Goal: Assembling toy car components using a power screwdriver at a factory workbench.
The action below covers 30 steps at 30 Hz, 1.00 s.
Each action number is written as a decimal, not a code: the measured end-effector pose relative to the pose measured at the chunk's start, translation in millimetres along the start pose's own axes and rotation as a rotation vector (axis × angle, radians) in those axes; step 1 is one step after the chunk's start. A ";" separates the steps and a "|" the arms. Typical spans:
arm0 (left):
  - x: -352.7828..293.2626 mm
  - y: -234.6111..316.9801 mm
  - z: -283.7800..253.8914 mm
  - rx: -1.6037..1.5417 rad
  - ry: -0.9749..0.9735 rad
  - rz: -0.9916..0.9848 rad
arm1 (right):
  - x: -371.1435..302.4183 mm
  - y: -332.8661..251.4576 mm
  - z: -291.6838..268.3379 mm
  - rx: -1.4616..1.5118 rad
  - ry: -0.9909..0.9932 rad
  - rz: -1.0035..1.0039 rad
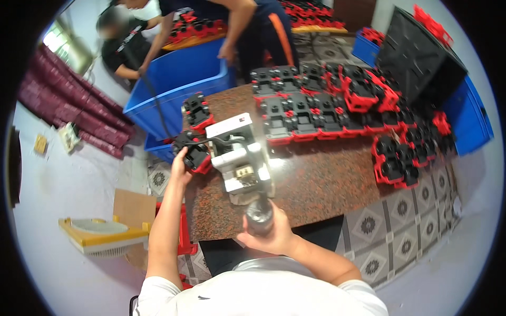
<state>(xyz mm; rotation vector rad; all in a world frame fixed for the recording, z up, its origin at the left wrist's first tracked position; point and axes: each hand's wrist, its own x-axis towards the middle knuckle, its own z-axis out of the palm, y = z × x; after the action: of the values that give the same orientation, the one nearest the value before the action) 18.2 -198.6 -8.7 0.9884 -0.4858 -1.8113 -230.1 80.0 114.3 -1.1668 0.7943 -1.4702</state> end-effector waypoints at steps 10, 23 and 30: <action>-98.7 -1.6 51.3 0.871 0.144 1.245 | -2.0 -27.4 -15.1 -0.181 -0.017 -0.086; -88.7 -165.3 292.6 1.382 -0.804 1.106 | -13.6 -83.5 -23.0 -0.257 -0.064 -0.419; -42.8 -211.3 417.7 1.428 -0.606 1.375 | -33.4 -110.7 -49.7 -0.406 0.000 -0.443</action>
<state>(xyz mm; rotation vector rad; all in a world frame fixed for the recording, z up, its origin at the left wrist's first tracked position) -428.2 -108.6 108.0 0.4985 -2.2921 -0.2150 -313.4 132.7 192.5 -1.7337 0.8986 -1.7111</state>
